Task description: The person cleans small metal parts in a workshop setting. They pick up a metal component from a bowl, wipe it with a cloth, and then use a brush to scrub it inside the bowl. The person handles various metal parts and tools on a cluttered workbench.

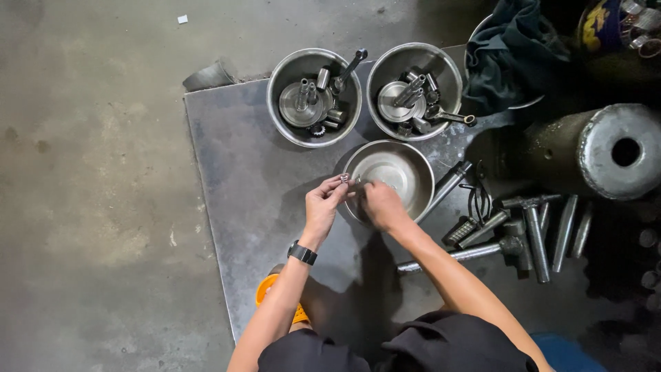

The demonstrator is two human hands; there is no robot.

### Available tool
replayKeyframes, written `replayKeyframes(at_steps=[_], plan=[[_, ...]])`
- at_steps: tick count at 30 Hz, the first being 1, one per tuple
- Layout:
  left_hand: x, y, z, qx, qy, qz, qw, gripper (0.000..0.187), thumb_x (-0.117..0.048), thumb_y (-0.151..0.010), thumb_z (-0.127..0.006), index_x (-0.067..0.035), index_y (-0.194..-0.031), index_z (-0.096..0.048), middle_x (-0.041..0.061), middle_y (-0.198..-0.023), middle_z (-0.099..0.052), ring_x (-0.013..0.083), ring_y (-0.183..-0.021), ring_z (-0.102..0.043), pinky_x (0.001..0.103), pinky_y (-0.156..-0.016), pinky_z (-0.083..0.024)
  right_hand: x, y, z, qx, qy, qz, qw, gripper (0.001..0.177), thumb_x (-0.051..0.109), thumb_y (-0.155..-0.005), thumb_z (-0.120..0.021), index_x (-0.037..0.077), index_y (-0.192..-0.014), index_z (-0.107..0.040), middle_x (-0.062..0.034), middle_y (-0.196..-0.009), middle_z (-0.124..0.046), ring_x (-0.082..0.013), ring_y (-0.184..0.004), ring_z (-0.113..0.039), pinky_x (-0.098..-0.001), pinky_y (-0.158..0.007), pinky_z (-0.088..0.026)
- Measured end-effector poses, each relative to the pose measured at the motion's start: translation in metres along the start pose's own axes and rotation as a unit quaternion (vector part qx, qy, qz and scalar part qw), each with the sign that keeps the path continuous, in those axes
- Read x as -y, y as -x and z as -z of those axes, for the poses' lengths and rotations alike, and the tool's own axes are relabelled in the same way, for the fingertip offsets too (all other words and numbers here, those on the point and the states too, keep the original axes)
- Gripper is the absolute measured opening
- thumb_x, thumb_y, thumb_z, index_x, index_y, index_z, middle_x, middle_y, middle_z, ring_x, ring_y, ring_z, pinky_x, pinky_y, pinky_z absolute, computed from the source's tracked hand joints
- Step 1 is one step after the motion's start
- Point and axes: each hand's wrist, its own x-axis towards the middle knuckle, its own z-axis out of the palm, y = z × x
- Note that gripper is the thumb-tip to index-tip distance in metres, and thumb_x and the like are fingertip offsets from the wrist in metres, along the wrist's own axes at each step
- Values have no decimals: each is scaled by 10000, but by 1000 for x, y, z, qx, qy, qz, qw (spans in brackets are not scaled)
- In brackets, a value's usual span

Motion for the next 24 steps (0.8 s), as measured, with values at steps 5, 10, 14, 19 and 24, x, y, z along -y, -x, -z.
replayKeyframes(at_steps=[5,10,14,19,24], plan=[[-3,5,3,-15,7,-5,1000,236,-38,-968,-672,101,-1153,-711,142,-1321,-668,189,-1040,-713,346,-901,-628,12,-9,-3,112,120,-28,986,266,177,-811,-738,-26,-950,-636,-240,-962,-675,-429,-892,-682,-505,-774,-559],[-4,6,0,9,8,-29,1000,229,-5,-955,-693,110,-1153,-707,154,-1340,-664,201,-1051,-715,341,-916,-627,20,-11,35,24,-62,-99,993,218,148,-840,-737,-40,-941,-689,-213,-911,-726,-336,-838,-716,-409,-753,-574],[-11,9,-13,28,-17,-30,999,256,28,-898,-700,83,-1146,-730,99,-1352,-653,186,-1050,-702,320,-894,-618,7,-10,47,-29,-323,-117,939,184,91,-871,-720,-34,-1006,-735,-94,-872,-753,-144,-777,-702,-278,-715,-575],[-3,9,-13,38,-80,-69,994,220,50,-888,-722,58,-1102,-770,100,-1335,-676,167,-1086,-675,302,-932,-577,27,-11,65,19,-412,-134,901,161,59,-889,-725,-32,-1020,-749,-63,-859,-747,-107,-749,-687,-254,-687,-569],[-7,15,-14,51,-143,-91,984,234,55,-873,-717,30,-1098,-779,85,-1339,-677,157,-1140,-667,281,-964,-549,31,-10,63,39,-439,-148,885,178,59,-854,-771,-44,-990,-719,-62,-849,-723,-107,-726,-667,-253,-628,-552]])
